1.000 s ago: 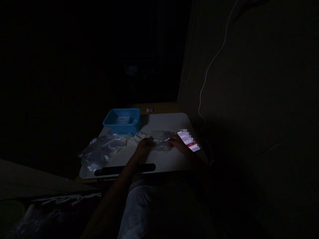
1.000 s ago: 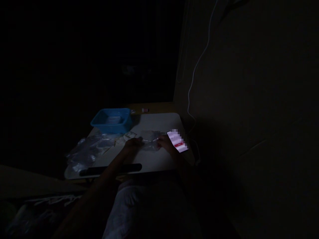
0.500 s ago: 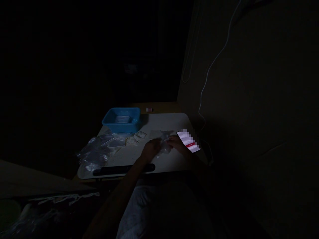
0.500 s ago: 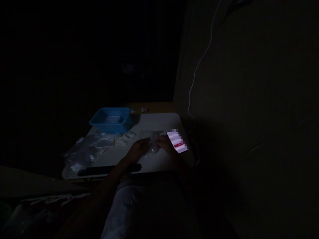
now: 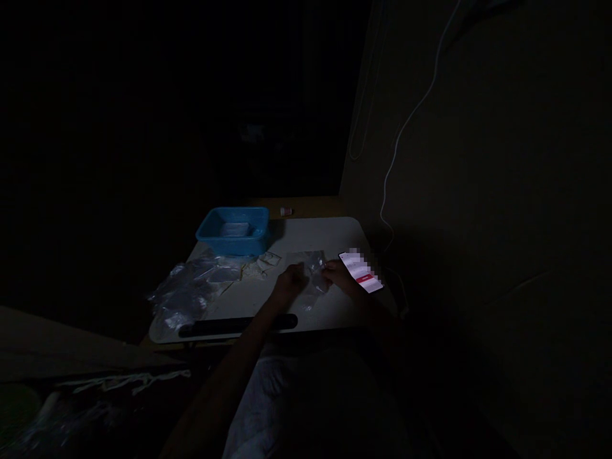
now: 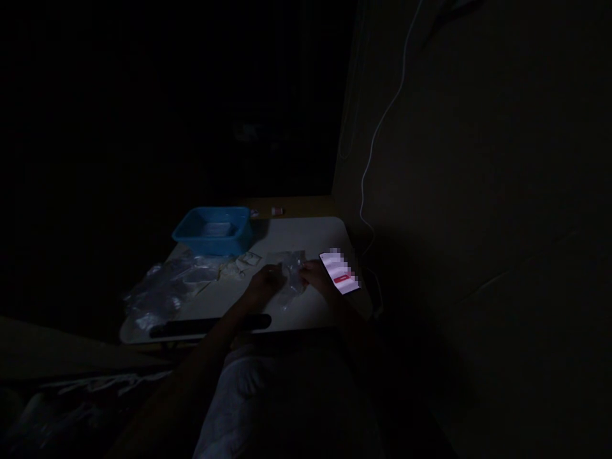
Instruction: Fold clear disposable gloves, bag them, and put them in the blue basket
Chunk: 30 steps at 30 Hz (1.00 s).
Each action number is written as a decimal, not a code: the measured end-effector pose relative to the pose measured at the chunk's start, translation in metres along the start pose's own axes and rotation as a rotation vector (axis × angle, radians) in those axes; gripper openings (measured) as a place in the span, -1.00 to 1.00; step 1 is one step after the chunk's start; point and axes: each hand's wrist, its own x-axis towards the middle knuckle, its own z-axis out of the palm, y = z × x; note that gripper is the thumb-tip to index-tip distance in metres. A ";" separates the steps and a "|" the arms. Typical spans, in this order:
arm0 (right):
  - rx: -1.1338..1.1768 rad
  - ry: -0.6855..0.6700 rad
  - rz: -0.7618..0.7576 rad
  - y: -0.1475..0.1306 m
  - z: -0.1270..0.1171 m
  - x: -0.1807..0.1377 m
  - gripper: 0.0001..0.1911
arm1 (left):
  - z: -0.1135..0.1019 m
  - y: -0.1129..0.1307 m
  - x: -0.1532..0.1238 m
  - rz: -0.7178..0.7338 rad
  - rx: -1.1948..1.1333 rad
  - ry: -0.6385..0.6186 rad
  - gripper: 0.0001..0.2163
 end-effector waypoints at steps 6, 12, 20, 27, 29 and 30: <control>-0.045 0.023 -0.010 -0.002 0.001 -0.004 -0.90 | 0.001 0.015 -0.012 0.345 0.377 -0.103 -0.77; -0.126 0.040 -0.053 -0.003 -0.001 -0.006 -0.88 | 0.007 0.013 -0.016 0.436 0.762 -0.097 -0.68; -0.167 0.038 -0.071 -0.008 0.000 -0.010 -0.83 | -0.013 -0.009 -0.019 0.314 0.861 0.019 -0.67; -0.192 0.048 -0.048 -0.014 0.001 -0.013 -0.82 | -0.015 -0.029 -0.016 0.343 0.734 0.101 -0.67; -0.204 0.049 -0.026 -0.018 0.003 -0.014 -0.84 | -0.014 -0.031 -0.016 0.352 0.709 0.114 -0.67; -0.211 0.049 -0.010 -0.020 0.004 -0.014 -0.85 | -0.013 -0.032 -0.016 0.358 0.706 0.111 -0.67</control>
